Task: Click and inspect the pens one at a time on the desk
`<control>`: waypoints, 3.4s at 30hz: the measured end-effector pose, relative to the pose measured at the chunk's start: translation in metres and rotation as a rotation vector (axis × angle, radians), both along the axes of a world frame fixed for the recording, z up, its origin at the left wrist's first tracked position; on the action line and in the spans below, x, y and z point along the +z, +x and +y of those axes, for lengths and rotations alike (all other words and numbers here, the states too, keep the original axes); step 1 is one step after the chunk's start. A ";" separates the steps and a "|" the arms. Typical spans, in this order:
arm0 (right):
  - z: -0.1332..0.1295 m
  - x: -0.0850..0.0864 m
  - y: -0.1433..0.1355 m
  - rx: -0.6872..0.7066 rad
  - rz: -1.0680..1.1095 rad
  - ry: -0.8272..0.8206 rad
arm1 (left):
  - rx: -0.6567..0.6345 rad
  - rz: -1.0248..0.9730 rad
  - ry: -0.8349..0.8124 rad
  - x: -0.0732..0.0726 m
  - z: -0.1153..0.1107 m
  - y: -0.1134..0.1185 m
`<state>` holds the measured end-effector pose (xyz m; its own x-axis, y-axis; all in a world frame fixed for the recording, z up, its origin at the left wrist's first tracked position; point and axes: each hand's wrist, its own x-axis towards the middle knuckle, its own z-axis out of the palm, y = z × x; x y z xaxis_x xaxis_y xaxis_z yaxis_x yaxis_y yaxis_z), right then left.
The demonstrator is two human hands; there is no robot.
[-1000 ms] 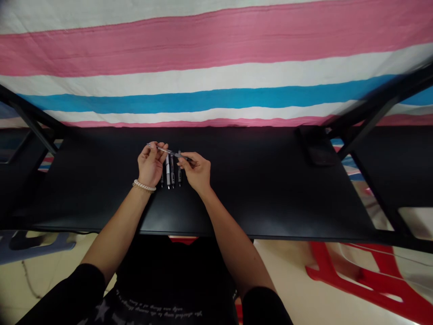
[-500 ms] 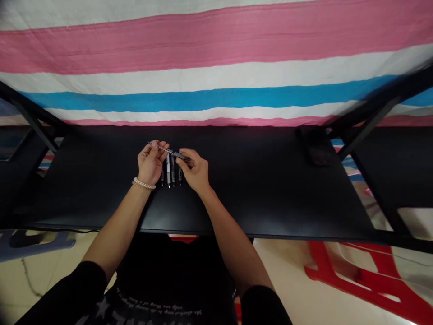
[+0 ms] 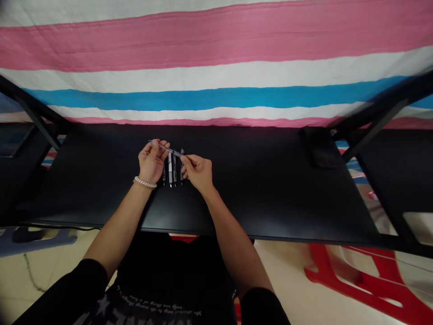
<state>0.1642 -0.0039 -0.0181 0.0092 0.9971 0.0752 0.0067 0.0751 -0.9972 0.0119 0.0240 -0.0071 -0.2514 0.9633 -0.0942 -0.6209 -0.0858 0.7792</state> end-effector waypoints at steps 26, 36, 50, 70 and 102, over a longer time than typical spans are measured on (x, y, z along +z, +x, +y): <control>0.001 -0.008 0.004 -0.067 -0.369 0.185 | 0.106 -0.239 -0.032 0.036 0.002 -0.096; -0.016 0.003 0.008 0.174 -0.933 0.257 | 0.383 0.708 -0.220 0.004 0.023 -0.093; -0.006 -0.006 0.001 -0.027 -0.002 0.067 | 0.226 0.727 0.031 0.000 0.016 -0.068; -0.012 -0.008 -0.011 -0.136 0.008 0.116 | -0.082 0.110 0.099 0.006 -0.006 -0.004; -0.002 -0.008 -0.006 -0.036 0.140 0.063 | -0.037 0.081 0.107 -0.004 -0.001 -0.008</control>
<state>0.1579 -0.0057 -0.0259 0.0596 0.9894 0.1326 -0.1278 0.1393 -0.9820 0.0036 0.0230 -0.0108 -0.2179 0.9756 0.0287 -0.5603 -0.1491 0.8148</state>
